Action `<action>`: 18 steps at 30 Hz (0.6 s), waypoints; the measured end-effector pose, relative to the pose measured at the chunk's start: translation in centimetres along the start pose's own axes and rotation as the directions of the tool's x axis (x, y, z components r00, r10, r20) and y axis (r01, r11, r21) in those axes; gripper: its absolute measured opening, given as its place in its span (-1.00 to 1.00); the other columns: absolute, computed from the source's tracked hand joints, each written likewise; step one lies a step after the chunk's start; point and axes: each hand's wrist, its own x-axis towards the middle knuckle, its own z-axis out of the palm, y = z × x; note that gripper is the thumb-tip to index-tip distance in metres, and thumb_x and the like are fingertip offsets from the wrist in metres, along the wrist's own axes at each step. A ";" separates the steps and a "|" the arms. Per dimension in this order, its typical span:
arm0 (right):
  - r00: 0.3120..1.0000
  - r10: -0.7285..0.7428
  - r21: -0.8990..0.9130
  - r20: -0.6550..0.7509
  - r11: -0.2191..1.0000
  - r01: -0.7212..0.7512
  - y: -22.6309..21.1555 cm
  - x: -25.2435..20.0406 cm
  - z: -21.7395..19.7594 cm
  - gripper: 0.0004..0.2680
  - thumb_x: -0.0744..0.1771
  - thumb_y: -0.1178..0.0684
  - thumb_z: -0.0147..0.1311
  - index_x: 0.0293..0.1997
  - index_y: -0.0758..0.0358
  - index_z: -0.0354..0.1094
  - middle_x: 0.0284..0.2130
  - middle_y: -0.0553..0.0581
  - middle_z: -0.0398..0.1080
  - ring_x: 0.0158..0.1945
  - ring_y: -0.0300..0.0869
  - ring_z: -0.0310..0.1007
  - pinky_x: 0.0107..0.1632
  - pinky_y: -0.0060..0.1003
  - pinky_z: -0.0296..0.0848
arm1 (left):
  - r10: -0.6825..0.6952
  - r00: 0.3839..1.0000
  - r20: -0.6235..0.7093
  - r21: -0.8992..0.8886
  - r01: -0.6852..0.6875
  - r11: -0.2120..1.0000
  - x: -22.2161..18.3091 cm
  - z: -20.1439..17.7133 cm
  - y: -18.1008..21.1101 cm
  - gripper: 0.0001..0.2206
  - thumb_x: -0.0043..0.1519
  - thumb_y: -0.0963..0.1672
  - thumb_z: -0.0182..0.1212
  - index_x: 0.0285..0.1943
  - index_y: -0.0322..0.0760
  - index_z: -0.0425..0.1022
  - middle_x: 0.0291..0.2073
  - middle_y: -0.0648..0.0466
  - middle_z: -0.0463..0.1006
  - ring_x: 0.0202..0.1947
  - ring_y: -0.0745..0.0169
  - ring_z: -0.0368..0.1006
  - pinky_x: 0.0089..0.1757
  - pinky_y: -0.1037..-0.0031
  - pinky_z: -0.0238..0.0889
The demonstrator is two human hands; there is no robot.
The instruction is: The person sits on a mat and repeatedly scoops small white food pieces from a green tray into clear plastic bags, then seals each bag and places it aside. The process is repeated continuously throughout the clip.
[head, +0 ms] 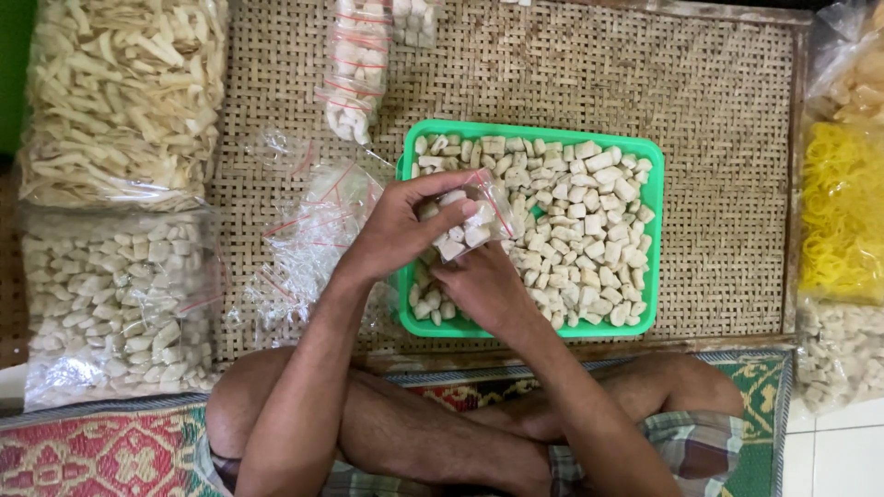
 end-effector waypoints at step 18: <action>0.751 0.649 0.935 -0.123 0.329 -0.131 2.2 -1.4 -18.5 -0.88 0.35 0.37 0.09 -0.04 0.53 0.44 -0.17 0.27 0.47 -0.19 -0.16 0.53 -0.12 -0.32 0.57 | -0.007 0.989 0.151 0.033 0.002 0.999 -0.2 1.4 0.3 -0.70 0.37 -0.15 0.20 0.27 -0.32 0.49 0.09 -0.20 0.60 0.08 0.14 0.49 0.06 0.27 0.38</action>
